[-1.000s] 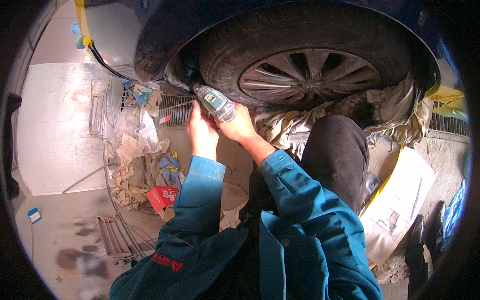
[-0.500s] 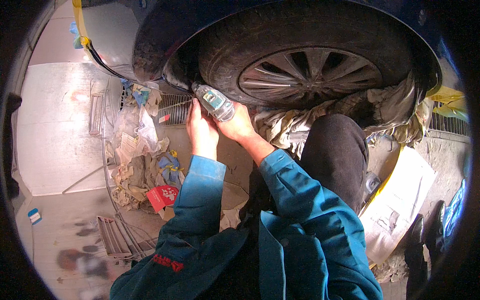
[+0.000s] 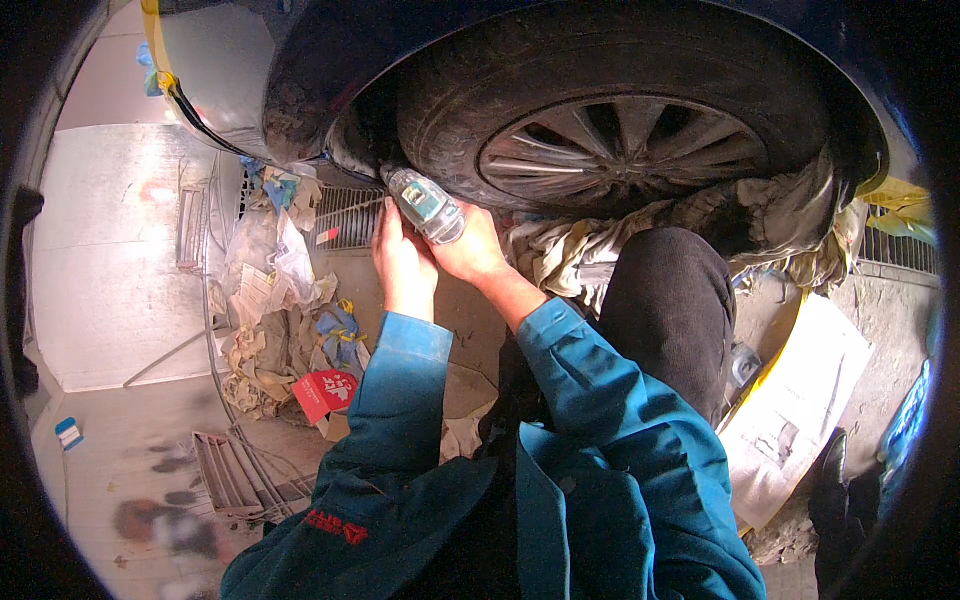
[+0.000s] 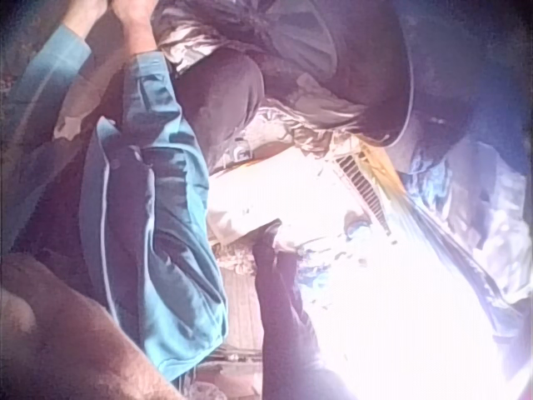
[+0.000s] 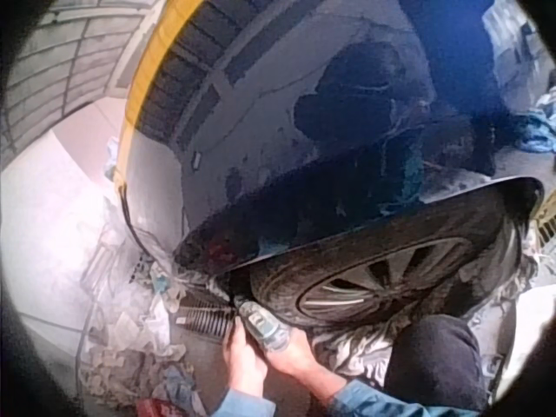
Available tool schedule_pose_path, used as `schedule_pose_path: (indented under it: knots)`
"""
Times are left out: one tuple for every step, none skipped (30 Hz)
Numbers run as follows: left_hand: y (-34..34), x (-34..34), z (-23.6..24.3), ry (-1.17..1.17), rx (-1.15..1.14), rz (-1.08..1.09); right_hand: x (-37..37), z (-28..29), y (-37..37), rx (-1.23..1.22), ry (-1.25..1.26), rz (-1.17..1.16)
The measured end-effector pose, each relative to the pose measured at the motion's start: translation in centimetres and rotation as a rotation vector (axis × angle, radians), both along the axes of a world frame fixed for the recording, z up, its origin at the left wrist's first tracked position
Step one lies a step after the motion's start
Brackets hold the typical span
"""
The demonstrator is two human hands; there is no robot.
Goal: The person kneels beside a yellow and blue car and uses a cordless drill to drive screws into the rear bumper near the wheel arch. They repeatedly insert screws, tighten them with the drill, and adjust the bumper edge by hand.
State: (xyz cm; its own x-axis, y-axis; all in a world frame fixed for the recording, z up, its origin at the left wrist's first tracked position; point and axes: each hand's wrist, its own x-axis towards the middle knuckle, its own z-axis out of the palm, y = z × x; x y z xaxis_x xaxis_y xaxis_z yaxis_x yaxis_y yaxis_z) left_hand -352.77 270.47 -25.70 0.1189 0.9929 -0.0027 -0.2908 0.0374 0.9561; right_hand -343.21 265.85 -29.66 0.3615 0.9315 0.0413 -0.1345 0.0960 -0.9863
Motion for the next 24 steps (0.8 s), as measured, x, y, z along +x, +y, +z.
schedule_pose_path:
  knots:
    - [0.0,0.0,0.0,0.006,0.010,-0.003,0.0,0.0,0.0,0.000,0.003,0.000]
    - [-0.1,0.0,0.0,0.007,0.002,0.001,0.0,0.0,0.0,0.004,-0.010,0.006]
    - [-0.1,0.0,0.0,0.005,0.000,-0.001,0.0,0.1,0.0,0.014,-0.023,0.006]
    - [-0.2,0.0,0.0,0.002,-0.001,-0.005,0.0,0.0,0.0,0.032,-0.040,-0.001]
    - [-0.2,0.0,0.0,-0.003,-0.004,-0.004,0.0,0.1,0.1,0.020,-0.040,0.006]
    - [-0.3,0.0,0.0,-0.009,-0.005,-0.005,0.0,0.1,0.1,0.015,-0.043,0.007]
    - [-0.3,0.0,0.1,-0.016,-0.007,-0.006,0.0,0.2,0.1,0.006,-0.049,0.011]
    - [-0.3,0.0,0.1,-0.014,-0.009,-0.007,0.0,0.2,0.1,0.004,-0.057,0.006]
    - [-0.3,0.0,0.2,-0.013,-0.010,-0.009,-0.1,0.3,0.2,-0.002,-0.067,0.005]
    - [-0.3,-0.1,0.2,-0.014,-0.009,-0.009,-0.1,0.4,0.2,-0.006,-0.079,-0.001]
    - [-0.4,-0.1,0.2,-0.012,-0.007,-0.010,-0.1,0.4,0.2,-0.017,-0.061,0.004]
    - [-0.4,-0.1,0.2,-0.012,-0.002,-0.011,-0.1,0.5,0.2,-0.027,-0.043,0.004]
    - [-0.4,-0.2,0.3,-0.011,0.007,-0.017,-0.1,0.5,0.3,-0.035,-0.027,0.008]
    - [-0.4,-0.3,0.2,-0.010,-0.005,-0.015,-0.1,0.5,0.2,-0.044,-0.045,0.011]
    - [-0.5,-0.4,0.2,-0.009,-0.012,-0.020,-0.1,0.5,0.3,-0.052,-0.064,0.018]
    - [-0.5,-0.5,0.2,-0.013,-0.011,-0.030,-0.2,0.4,0.3,-0.050,-0.087,0.018]
    - [-0.4,-0.7,0.1,-0.004,-0.016,-0.025,-0.2,0.4,0.4,-0.049,-0.072,0.019]
    - [-0.4,-0.8,0.1,0.000,-0.013,-0.025,-0.3,0.3,0.4,-0.039,-0.061,0.014]
    - [-0.4,-0.9,0.0,0.004,-0.010,-0.026,-0.3,0.2,0.5,-0.026,-0.053,0.006]
    - [-0.4,-1.0,-0.1,0.005,-0.005,-0.024,-0.4,0.2,0.5,-0.032,-0.056,0.006]
    - [-0.4,-1.0,-0.2,0.006,-0.001,-0.023,-0.4,0.1,0.6,-0.034,-0.062,0.005]
    - [-0.4,-1.1,-0.3,0.007,0.004,-0.021,-0.5,0.0,0.7,-0.047,-0.075,0.007]
    - [-0.4,-1.1,-0.4,0.009,0.000,-0.021,-0.5,-0.1,0.8,-0.024,-0.080,-0.001]
    - [-0.4,-1.1,-0.4,0.011,-0.004,-0.021,-0.5,-0.1,0.9,-0.012,-0.092,-0.005]
